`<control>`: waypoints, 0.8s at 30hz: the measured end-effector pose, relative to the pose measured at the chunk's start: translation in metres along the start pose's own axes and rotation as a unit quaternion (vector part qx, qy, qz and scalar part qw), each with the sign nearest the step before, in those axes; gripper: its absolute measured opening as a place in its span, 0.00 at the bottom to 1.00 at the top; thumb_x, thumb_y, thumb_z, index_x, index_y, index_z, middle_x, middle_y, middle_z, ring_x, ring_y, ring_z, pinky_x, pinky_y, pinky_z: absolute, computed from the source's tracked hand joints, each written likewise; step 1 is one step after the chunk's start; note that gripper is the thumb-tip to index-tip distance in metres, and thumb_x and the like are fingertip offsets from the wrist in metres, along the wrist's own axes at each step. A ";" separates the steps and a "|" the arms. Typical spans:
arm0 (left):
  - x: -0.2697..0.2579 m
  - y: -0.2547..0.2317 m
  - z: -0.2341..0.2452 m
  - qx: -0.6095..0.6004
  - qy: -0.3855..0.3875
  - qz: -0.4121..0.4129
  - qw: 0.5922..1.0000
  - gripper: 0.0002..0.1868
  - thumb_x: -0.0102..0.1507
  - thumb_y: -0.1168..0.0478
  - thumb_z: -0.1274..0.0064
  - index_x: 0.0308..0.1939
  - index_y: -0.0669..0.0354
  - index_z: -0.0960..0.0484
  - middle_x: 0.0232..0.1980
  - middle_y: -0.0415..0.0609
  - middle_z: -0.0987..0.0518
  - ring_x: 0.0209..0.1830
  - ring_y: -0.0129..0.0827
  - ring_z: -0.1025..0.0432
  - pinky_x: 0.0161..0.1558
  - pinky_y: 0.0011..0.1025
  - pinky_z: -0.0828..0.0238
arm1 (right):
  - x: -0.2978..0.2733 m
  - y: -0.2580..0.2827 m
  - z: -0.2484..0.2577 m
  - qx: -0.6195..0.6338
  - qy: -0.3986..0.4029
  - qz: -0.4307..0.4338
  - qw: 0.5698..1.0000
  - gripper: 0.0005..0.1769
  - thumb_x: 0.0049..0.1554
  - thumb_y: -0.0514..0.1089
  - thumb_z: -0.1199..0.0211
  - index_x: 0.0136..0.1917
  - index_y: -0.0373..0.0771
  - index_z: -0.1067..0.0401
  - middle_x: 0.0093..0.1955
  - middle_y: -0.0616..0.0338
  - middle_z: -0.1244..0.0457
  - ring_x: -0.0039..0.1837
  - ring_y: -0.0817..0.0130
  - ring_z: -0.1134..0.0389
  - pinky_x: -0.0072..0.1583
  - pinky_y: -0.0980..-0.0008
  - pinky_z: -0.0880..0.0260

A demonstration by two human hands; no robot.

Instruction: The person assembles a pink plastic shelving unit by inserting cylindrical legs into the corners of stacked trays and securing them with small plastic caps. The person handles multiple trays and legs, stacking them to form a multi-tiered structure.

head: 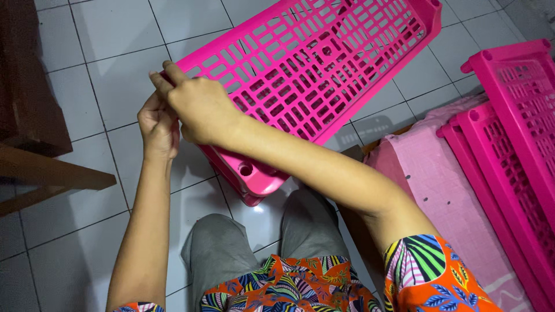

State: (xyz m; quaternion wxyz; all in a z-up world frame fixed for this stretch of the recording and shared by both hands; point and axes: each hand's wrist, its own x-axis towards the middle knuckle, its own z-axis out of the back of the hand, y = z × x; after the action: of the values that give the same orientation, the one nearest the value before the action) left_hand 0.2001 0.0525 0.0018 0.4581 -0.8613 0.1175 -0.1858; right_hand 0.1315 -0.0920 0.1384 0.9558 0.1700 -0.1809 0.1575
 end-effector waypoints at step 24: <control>-0.003 -0.013 -0.040 0.017 -0.067 -0.001 0.998 0.38 0.70 0.47 0.47 0.77 0.67 0.36 0.76 0.57 0.31 0.79 0.43 0.39 0.79 0.39 0.46 | -0.030 -0.034 0.048 0.357 0.102 -0.013 0.928 0.48 0.58 0.64 0.35 0.80 0.40 0.49 0.82 0.46 0.47 0.67 0.51 0.28 0.58 0.58 0.22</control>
State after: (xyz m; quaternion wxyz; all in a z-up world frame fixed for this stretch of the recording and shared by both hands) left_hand 0.1805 0.0311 0.0319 0.4789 -0.8642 0.0828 -0.1304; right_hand 0.1032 -0.1477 0.1589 0.8471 0.4854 -0.0124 0.2160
